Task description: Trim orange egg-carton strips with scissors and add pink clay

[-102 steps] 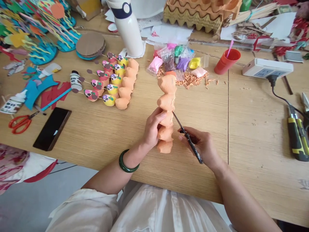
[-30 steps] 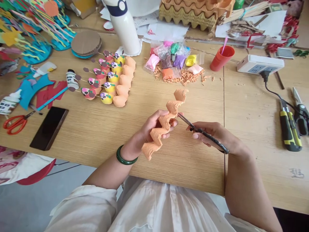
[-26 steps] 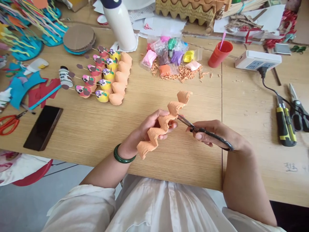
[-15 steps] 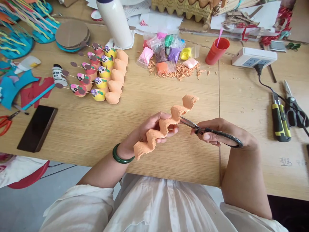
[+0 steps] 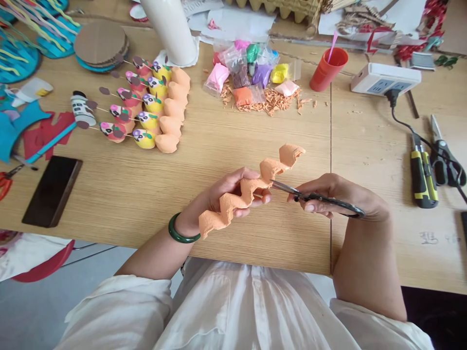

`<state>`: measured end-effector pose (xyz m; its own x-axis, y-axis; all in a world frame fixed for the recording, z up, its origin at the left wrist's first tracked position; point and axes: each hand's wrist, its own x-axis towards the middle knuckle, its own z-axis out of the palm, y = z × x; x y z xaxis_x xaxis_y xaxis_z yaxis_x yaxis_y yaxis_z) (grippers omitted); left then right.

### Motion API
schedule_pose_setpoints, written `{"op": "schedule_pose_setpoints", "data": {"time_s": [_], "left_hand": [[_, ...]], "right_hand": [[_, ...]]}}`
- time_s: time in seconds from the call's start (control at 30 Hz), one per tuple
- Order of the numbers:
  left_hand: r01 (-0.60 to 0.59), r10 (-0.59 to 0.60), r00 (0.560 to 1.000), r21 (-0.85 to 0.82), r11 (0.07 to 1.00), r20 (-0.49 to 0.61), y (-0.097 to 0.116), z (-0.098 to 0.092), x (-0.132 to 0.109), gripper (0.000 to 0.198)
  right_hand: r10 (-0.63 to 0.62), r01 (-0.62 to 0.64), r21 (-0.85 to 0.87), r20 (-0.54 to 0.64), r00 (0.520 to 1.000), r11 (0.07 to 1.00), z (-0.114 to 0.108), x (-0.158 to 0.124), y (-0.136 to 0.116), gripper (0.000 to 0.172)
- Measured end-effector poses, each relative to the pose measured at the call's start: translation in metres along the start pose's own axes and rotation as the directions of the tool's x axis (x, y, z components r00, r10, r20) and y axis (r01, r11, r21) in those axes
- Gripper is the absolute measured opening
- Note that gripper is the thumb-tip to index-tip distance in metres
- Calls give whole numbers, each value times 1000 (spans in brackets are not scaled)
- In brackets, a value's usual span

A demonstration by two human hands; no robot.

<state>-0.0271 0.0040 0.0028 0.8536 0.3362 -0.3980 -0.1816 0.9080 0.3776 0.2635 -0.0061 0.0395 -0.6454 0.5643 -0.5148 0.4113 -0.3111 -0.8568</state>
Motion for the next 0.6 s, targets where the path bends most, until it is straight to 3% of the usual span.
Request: {"op": "schedule_pose_setpoints", "data": {"time_s": [0.4,0.6], "left_hand": [[63,-58,997,84,994,-54,1,4,-2,42],[95,-79,990,131,987,-120,1,7,-5,44]], "right_hand": [[-118,119,-144,15,993,982,0,-6,-10,45],[-85,83,-172,-7,996,982,2,-4,-13,49]]}}
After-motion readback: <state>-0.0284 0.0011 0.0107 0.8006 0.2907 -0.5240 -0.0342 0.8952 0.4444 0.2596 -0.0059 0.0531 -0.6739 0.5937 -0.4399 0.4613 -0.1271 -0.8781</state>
